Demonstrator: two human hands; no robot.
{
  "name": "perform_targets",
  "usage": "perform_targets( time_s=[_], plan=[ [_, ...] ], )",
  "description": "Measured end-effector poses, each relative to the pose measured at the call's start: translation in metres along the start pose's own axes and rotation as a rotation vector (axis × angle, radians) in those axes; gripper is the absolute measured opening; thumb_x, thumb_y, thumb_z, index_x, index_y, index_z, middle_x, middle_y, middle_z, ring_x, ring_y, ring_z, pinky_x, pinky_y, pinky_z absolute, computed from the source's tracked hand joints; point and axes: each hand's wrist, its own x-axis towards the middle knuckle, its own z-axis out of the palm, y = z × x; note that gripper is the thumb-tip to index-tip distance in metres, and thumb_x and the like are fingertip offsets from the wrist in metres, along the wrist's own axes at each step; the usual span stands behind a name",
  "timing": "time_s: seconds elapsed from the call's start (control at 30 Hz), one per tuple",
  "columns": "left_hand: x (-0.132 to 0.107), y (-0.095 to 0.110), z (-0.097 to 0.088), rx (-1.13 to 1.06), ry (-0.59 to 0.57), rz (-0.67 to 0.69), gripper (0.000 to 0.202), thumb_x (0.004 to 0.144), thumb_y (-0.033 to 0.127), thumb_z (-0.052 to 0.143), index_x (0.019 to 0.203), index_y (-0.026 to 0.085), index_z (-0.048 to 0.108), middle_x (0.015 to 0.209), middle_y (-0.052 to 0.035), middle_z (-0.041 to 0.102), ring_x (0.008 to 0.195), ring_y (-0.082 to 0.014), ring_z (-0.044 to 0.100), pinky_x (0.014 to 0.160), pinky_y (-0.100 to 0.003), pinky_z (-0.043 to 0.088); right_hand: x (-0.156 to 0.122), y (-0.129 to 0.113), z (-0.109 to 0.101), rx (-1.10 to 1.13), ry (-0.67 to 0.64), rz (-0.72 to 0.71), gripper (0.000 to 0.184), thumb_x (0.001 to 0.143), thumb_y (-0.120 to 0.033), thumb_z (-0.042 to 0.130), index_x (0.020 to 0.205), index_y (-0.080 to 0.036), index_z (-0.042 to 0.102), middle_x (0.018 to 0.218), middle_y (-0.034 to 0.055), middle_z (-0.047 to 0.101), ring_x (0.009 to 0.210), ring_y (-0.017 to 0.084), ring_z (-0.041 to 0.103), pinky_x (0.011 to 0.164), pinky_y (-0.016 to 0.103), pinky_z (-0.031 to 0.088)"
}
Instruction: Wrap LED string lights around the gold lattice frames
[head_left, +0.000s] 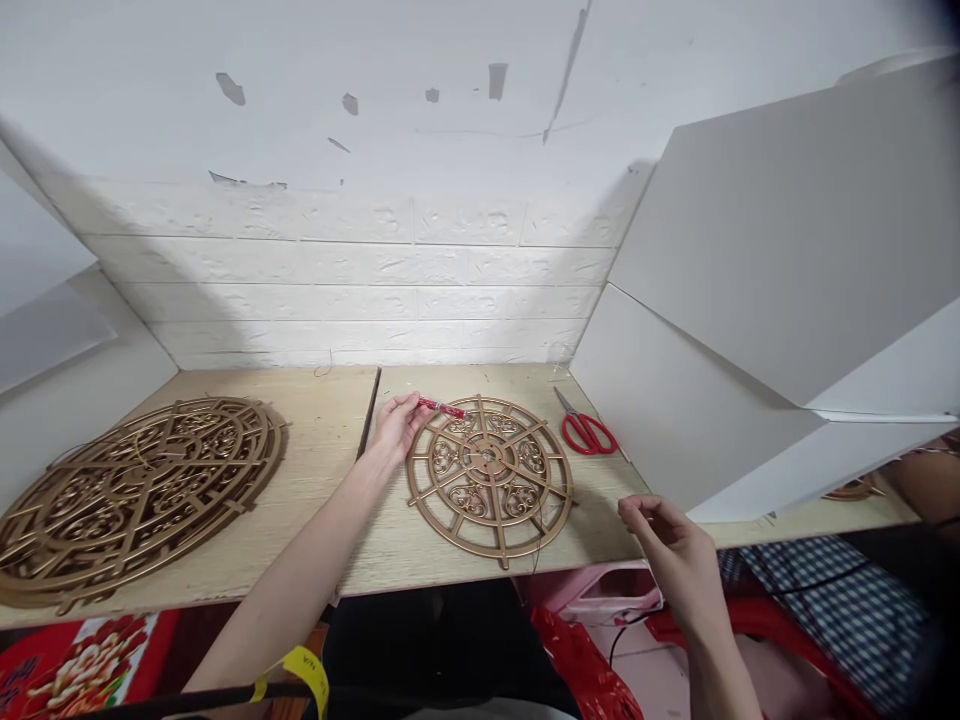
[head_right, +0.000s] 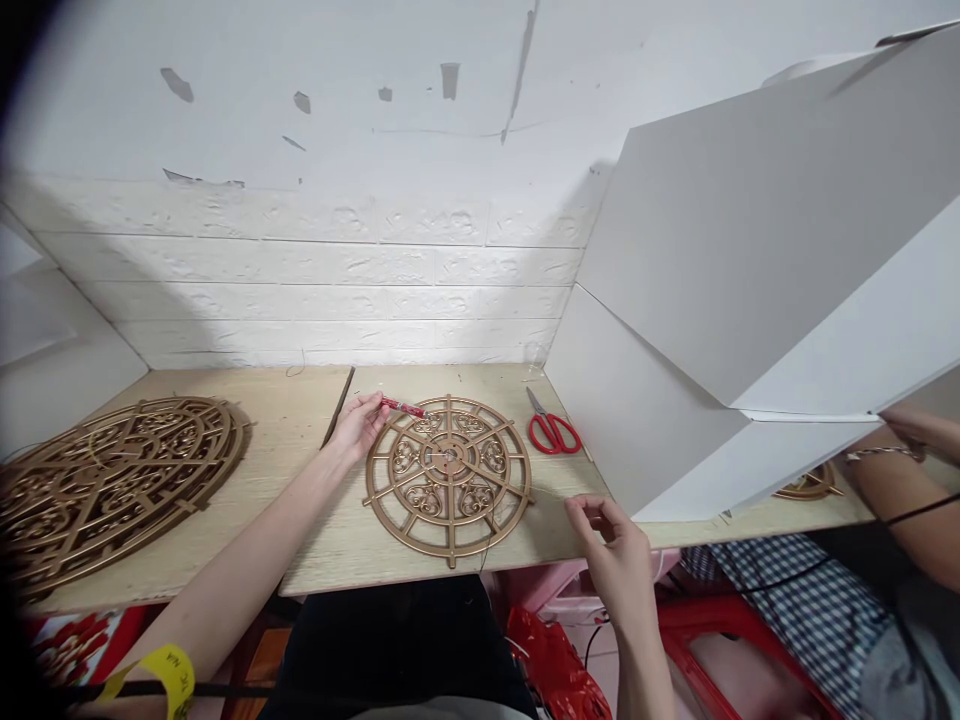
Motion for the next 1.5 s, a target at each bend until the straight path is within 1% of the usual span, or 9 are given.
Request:
perform_targets(
  time_s=[0.2, 0.33, 0.47, 0.57, 0.7, 0.93, 1.1, 1.3, 1.5],
  plan=[
    [-0.002, 0.001, 0.004, -0.029, 0.051, -0.025, 0.020, 0.075, -0.004, 0.060, 0.062, 0.011, 0.056, 0.060, -0.0024, 0.063, 0.053, -0.0069, 0.061, 0.060, -0.017, 0.054, 0.013, -0.020, 0.035, 0.650, 0.159, -0.046, 0.020, 0.069, -0.036, 0.074, 0.076, -0.019, 0.065, 0.078, 0.0035, 0.068, 0.077, 0.016, 0.064, 0.079, 0.032, 0.050],
    [-0.002, 0.002, 0.004, -0.049, 0.058, -0.033, 0.019, 0.076, -0.004, 0.058, 0.064, 0.010, 0.056, 0.061, -0.0030, 0.063, 0.054, -0.0074, 0.062, 0.060, -0.017, 0.055, 0.030, -0.039, 0.060, 1.161, 0.048, 0.122, 0.022, 0.062, -0.030, 0.080, 0.073, -0.019, 0.064, 0.078, -0.0008, 0.068, 0.081, 0.013, 0.066, 0.083, 0.030, 0.053],
    [-0.002, 0.002, 0.005, -0.061, 0.083, -0.049, 0.018, 0.078, -0.004, 0.055, 0.065, 0.009, 0.056, 0.060, -0.0039, 0.063, 0.053, -0.0080, 0.062, 0.059, -0.017, 0.055, 0.039, -0.058, 0.080, 1.411, -0.130, 0.186, 0.024, 0.061, -0.023, 0.081, 0.079, -0.020, 0.065, 0.062, -0.0088, 0.059, 0.055, 0.002, 0.056, 0.071, 0.016, 0.054],
    [-0.003, 0.002, 0.005, -0.087, 0.069, -0.050, 0.018, 0.078, -0.004, 0.055, 0.066, 0.009, 0.056, 0.061, -0.0041, 0.063, 0.054, -0.0081, 0.062, 0.059, -0.017, 0.055, 0.053, -0.062, 0.094, 1.317, -0.317, 0.150, 0.036, 0.065, -0.020, 0.078, 0.099, -0.022, 0.066, 0.058, -0.0105, 0.055, 0.040, 0.000, 0.043, 0.054, 0.012, 0.051],
    [-0.003, 0.002, 0.005, -0.118, 0.052, -0.074, 0.017, 0.079, -0.004, 0.054, 0.068, 0.009, 0.057, 0.062, -0.0040, 0.063, 0.054, -0.0077, 0.062, 0.058, -0.016, 0.054, 0.084, -0.054, 0.115, 1.114, -0.525, 0.181, 0.049, 0.065, -0.019, 0.078, 0.111, -0.020, 0.062, 0.062, -0.0063, 0.061, 0.046, 0.003, 0.052, 0.051, 0.012, 0.050],
    [0.002, -0.002, 0.004, -0.169, 0.064, -0.092, 0.018, 0.080, -0.003, 0.054, 0.067, 0.009, 0.057, 0.063, -0.0032, 0.063, 0.056, -0.0060, 0.061, 0.058, -0.013, 0.053, 0.091, -0.045, 0.154, 1.024, -0.692, 0.215, 0.025, 0.061, -0.027, 0.082, 0.077, -0.016, 0.066, 0.065, -0.0001, 0.066, 0.059, 0.007, 0.062, 0.054, 0.012, 0.050],
    [0.000, -0.002, 0.006, -0.158, 0.057, -0.096, 0.020, 0.080, -0.003, 0.054, 0.066, 0.010, 0.057, 0.062, -0.0024, 0.063, 0.055, -0.0059, 0.061, 0.057, -0.012, 0.053, 0.091, -0.057, 0.167, 0.874, -0.839, 0.194, 0.025, 0.064, -0.029, 0.080, 0.076, -0.013, 0.064, 0.067, 0.0020, 0.065, 0.061, 0.009, 0.061, 0.060, 0.018, 0.051],
    [-0.002, 0.002, 0.007, -0.175, 0.126, -0.110, 0.020, 0.082, -0.004, 0.051, 0.067, 0.010, 0.056, 0.060, -0.0013, 0.061, 0.053, -0.0049, 0.060, 0.056, -0.011, 0.053, 0.090, -0.067, 0.180, 0.989, -0.856, 0.202, 0.028, 0.067, -0.030, 0.078, 0.076, -0.016, 0.055, 0.061, -0.0060, 0.047, 0.041, 0.001, 0.027, 0.032, 0.012, 0.015],
    [0.000, 0.001, 0.006, -0.175, 0.107, -0.112, 0.016, 0.081, -0.003, 0.052, 0.071, 0.009, 0.057, 0.064, -0.0030, 0.063, 0.056, -0.0062, 0.061, 0.057, -0.013, 0.055, 0.082, -0.059, 0.182, 1.061, -0.834, 0.263, 0.034, 0.072, -0.034, 0.075, 0.072, -0.019, 0.045, 0.054, -0.0104, 0.025, 0.043, 0.003, 0.015, 0.035, 0.014, 0.010]
  ],
)
